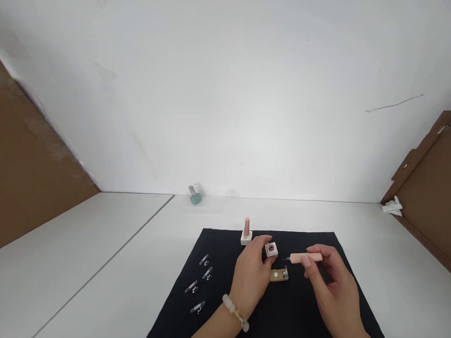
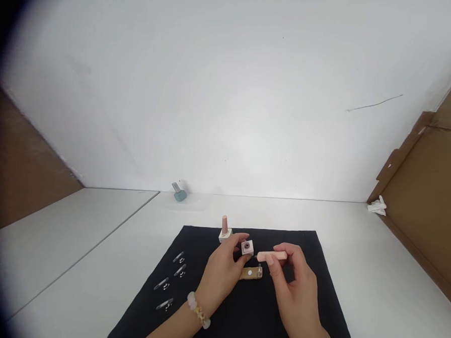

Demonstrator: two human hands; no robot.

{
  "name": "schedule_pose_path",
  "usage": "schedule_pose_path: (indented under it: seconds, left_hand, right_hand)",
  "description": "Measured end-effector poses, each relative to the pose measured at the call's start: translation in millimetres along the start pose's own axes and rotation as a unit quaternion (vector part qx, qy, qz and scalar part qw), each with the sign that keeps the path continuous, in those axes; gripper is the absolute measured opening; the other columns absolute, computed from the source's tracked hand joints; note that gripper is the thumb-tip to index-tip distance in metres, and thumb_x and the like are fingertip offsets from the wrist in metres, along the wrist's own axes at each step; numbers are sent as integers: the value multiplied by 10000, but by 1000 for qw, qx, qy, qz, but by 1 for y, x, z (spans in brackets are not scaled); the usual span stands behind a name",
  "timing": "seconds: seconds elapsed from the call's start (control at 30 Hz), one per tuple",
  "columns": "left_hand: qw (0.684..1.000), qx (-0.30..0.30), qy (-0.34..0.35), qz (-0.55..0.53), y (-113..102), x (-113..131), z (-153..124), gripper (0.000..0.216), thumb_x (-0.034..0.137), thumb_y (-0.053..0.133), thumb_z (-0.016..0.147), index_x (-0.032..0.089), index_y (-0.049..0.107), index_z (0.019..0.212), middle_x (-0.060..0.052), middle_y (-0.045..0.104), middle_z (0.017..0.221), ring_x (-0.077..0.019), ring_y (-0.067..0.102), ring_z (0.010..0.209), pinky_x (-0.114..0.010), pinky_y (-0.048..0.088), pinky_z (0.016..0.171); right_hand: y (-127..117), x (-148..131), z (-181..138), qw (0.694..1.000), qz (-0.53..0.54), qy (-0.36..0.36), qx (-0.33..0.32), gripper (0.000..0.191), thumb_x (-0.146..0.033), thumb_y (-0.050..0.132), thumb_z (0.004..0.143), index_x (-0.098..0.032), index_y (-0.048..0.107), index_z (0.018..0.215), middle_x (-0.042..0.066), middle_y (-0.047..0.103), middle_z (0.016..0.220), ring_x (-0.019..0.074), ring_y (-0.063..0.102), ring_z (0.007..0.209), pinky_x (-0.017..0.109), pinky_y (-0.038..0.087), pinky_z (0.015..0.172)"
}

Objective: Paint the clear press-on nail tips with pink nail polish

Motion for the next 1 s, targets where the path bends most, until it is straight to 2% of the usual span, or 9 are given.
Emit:
schedule_pose_path:
  seconds: [0.1, 0.2, 0.3, 0.43, 0.6, 0.83, 0.9, 1.0]
  left_hand:
    - [999, 10, 30, -21, -8, 10, -6, 353, 89, 562, 929, 233, 627, 1244, -81, 748, 1235, -271, 725, 1117, -433, 583, 966]
    - [995, 36, 89, -43, -13, 18, -16, 370, 111, 488, 970, 256, 592, 1295, -80, 729, 1255, -268, 709, 1149, -434, 578, 982]
    - [988, 54, 129, -60, -14, 24, -23, 396, 73, 472, 952, 272, 595, 1271, -72, 728, 1242, -256, 706, 1148, -408, 584, 981]
    - [988, 52, 129, -64, -12, 25, -24, 381, 57, 481, 943, 269, 599, 1236, -63, 729, 1199, -249, 709, 1112, -402, 591, 965]
    - [988, 56, 129, -63, -13, 26, -22, 349, 43, 495, 945, 257, 596, 1201, -57, 718, 1156, -243, 700, 1076, -399, 585, 957]
    - [978, 50, 191, -64, -16, 29, -26, 353, 40, 463, 988, 260, 574, 1241, -70, 707, 1195, -241, 672, 1131, -397, 562, 996]
    - [977, 46, 194, -77, -19, 29, -25, 383, 24, 476, 964, 261, 578, 1248, -68, 708, 1191, -240, 664, 1134, -398, 558, 998]
    - [979, 8, 163, -125, -23, 31, -22, 386, 28, 543, 911, 273, 622, 1198, -37, 723, 1141, -227, 677, 1081, -377, 565, 970]
  right_hand:
    - [-2, 1, -5, 996, -47, -62, 43, 217, -482, 630, 963, -273, 685, 984, 18, 775, 845, 209, 750, 687, 295, 605, 648]
    - [-5, -2, -10, 986, -75, -125, 76, 162, -446, 602, 1000, -298, 666, 1016, 20, 785, 897, 222, 773, 774, 291, 611, 675]
    - [-7, -10, -11, 978, -95, -172, 74, 140, -426, 587, 1016, -309, 656, 986, 11, 774, 823, 216, 758, 683, 288, 594, 600]
    - [-8, -18, -8, 970, -115, -203, 69, 133, -419, 601, 1014, -312, 648, 949, 1, 769, 772, 218, 741, 621, 297, 563, 535]
    - [-6, -15, -7, 969, -109, -213, 59, 95, -389, 622, 1005, -308, 648, 961, 1, 774, 796, 221, 747, 649, 302, 563, 554]
    - [-7, -16, -5, 976, -104, -188, 29, 82, -373, 626, 1001, -303, 661, 976, -4, 781, 834, 217, 754, 709, 297, 580, 632]
    - [-7, -14, -2, 986, -85, -144, 17, 124, -409, 635, 988, -297, 672, 950, 3, 783, 842, 219, 749, 713, 295, 580, 632]
    - [-5, -5, 4, 998, -45, -27, -23, 230, -502, 638, 965, -279, 686, 935, 7, 761, 786, 208, 719, 659, 282, 564, 581]
Point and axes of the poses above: each hand's wrist, its own z-axis towards the middle knuckle, its own y-axis out of the palm, x = y × z, the point moved 2 cm from there along z, towards the middle knuckle
